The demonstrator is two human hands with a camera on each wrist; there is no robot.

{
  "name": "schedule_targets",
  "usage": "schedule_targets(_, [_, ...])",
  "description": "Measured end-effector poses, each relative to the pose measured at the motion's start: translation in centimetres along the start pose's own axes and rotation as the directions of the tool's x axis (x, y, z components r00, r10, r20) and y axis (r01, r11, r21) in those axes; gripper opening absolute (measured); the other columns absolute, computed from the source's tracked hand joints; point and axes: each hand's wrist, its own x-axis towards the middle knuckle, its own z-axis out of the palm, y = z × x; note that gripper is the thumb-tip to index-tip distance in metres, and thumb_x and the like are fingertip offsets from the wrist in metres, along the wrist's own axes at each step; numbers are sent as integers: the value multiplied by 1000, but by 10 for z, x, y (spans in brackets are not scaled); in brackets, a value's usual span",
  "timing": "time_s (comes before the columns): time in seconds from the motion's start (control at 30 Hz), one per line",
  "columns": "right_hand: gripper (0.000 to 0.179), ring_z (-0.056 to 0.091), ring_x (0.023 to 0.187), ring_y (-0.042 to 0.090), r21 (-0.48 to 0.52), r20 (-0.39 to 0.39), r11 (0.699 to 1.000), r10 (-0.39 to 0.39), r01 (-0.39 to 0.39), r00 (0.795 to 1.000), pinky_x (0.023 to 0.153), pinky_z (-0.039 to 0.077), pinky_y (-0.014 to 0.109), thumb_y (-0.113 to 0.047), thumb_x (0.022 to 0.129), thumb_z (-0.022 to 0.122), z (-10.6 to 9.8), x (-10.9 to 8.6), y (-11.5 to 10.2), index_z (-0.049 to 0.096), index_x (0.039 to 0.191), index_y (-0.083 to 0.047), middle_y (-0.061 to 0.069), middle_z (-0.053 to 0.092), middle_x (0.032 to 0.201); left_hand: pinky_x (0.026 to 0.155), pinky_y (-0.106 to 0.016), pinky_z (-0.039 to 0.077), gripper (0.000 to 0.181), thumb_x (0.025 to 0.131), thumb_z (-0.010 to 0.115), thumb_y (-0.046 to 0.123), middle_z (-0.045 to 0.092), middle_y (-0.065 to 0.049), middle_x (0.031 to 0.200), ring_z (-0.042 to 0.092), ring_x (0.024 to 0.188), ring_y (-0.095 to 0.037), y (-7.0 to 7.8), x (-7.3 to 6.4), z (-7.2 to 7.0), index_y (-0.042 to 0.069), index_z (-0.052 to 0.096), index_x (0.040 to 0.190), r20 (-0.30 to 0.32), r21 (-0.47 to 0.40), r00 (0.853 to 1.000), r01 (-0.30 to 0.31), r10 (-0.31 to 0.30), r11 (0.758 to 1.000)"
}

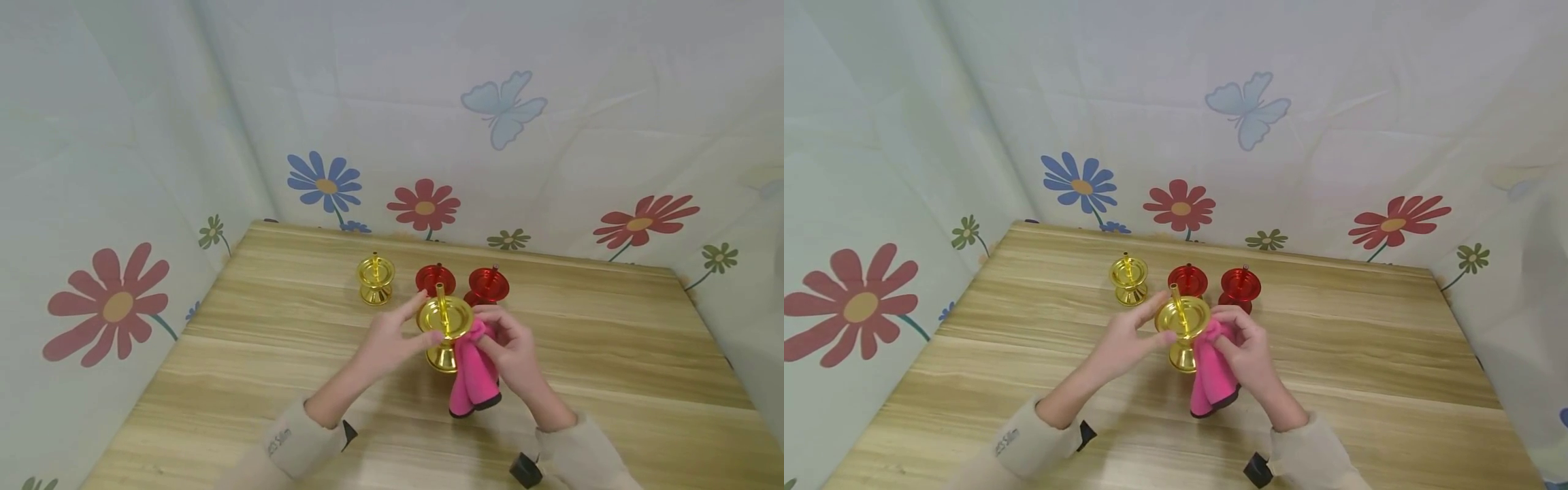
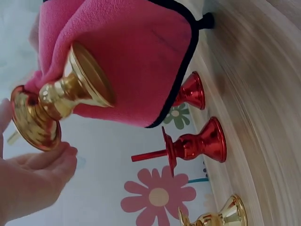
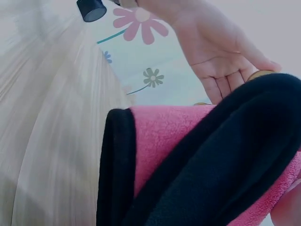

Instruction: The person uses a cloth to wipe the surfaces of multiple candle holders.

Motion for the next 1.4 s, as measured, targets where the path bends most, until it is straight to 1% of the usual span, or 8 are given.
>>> schedule_targets(0.17, [32,58,95,7,156,68,987,21,-31,997,75,49,15,18,77,50,-4,0,0,56,96,-7,-2,57,106,99,-35,37,71,76,65,40,39,-2,138,39,125,-15,-2,1,-5,18,35,136,84,-16,991,-100,101,995])
schedule_targets(0.3, [40,58,96,9,325,190,943,15,-77,982,73,50,18,21,77,43,-9,2,0,55,100,-9,0,57,109,101,-35,35,74,73,59,51,39,3,138,37,126,-10,-3,2,-14,20,35,136,219,-117,951,-196,218,974])
schedule_targets(0.43, [47,56,99,11,381,266,919,-7,-99,964,77,49,20,24,75,36,-13,3,0,55,104,-8,1,56,112,101,-37,35,75,71,58,54,44,6,135,42,122,-8,-2,4,-20,24,34,136,291,-153,933,-171,210,973])
schedule_targets(0.67, [46,60,91,6,221,91,971,75,-94,993,74,50,17,25,75,40,-12,1,0,57,98,-11,-4,59,103,94,-38,42,64,73,65,42,61,2,115,48,117,-16,3,2,-17,18,45,129,97,17,995,-36,34,999])
schedule_targets(0.87, [30,58,92,6,51,-25,997,59,-58,998,75,50,16,25,74,45,-5,1,0,54,94,5,-2,58,100,97,-37,40,60,84,57,34,42,-6,136,43,122,-19,8,-1,-8,15,33,136,104,6,993,-51,50,999])
schedule_targets(1.07, [24,57,90,5,-132,7,989,-71,72,997,74,49,16,24,73,47,2,1,2,50,94,12,1,56,101,91,-36,44,84,70,65,54,48,-4,130,50,114,-17,13,-1,9,16,31,137,3,99,996,91,-92,991])
schedule_targets(1.23, [27,56,89,4,-123,32,990,-63,67,997,73,49,14,27,71,44,4,2,2,49,94,13,1,55,101,89,-35,46,84,67,70,50,50,-4,127,52,110,-15,12,-1,13,16,34,134,-59,42,992,114,-112,993])
schedule_targets(1.4, [26,56,89,1,-68,101,998,20,-13,995,73,49,15,25,74,43,-1,4,0,45,97,15,-7,53,102,97,-38,39,84,64,74,44,44,-3,134,43,122,-15,7,0,8,19,35,134,-10,-17,999,44,-44,999])
